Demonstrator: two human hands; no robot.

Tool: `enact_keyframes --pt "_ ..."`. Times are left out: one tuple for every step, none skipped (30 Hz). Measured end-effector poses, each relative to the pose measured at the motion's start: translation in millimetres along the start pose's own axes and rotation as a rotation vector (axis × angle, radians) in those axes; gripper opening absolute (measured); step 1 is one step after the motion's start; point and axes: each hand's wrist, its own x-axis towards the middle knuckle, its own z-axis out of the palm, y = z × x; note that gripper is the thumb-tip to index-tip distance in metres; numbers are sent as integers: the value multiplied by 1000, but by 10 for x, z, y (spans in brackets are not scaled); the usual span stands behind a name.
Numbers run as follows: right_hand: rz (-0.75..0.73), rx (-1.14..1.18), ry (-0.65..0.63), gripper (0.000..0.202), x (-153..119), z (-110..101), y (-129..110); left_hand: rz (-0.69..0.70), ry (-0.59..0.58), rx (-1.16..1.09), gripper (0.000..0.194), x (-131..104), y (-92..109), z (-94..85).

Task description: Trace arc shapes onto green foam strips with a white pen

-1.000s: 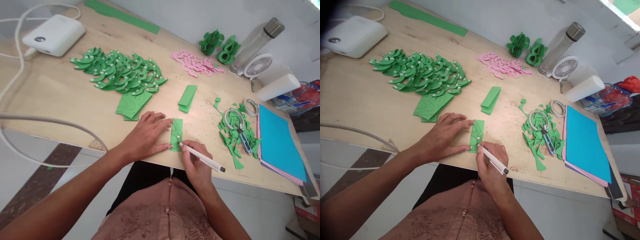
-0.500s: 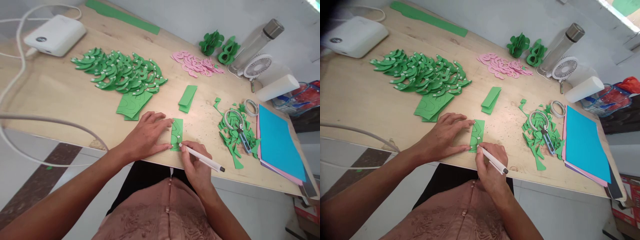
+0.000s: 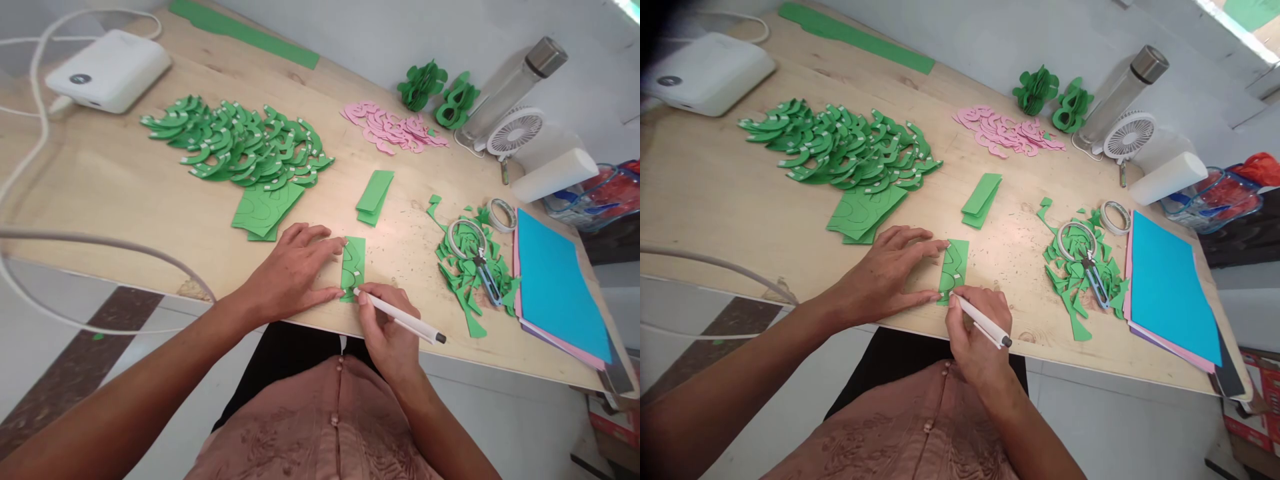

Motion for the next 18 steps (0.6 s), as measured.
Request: enact_keyframes --pt "-5 0 0 15 2 3 -2 -2 0 -1 60 1 1 -1" --pt "-10 0 -1 16 4 6 -4 -4 0 -2 60 2 2 -2" --pt "-15 1 -3 16 7 8 -7 -5 0 -5 60 4 3 -3" --pt "-19 2 -4 16 10 10 -10 -7 -2 -8 60 7 3 -4" --pt "-22 4 -5 16 13 12 -14 -8 -4 -12 59 9 4 -4" --pt "-24 5 -5 16 15 13 -18 -9 -6 -15 59 11 4 -4" --pt "-27 6 -5 16 19 14 -23 -8 -7 -18 58 12 4 -4" --pt "-31 7 -4 16 22 16 -28 -7 -6 -19 58 12 4 -5" --pt "-35 7 -3 15 25 17 -34 -4 -3 -17 57 11 4 -6" --pt "-39 9 -1 15 29 19 -41 1 2 -13 57 10 5 -8" --pt "-41 12 1 15 33 21 -47 6 7 -7 57 8 5 -9" --pt "-43 16 2 14 36 24 -53 11 11 -1 57 6 6 -11" --pt "-44 19 4 14 38 27 -58 14 14 3 57 4 7 -12" --pt "-44 21 5 14 41 32 -61 15 13 6 56 3 7 -12" --pt "-44 22 6 14 42 36 -64 15 11 6 56 3 8 -12" --pt "-44 22 6 13 42 41 -65 14 9 5 55 3 8 -12" --pt "-44 22 6 13 42 45 -65 12 6 4 54 4 9 -11" --pt "-42 24 6 13 43 49 -64 11 5 2 54 4 9 -10"
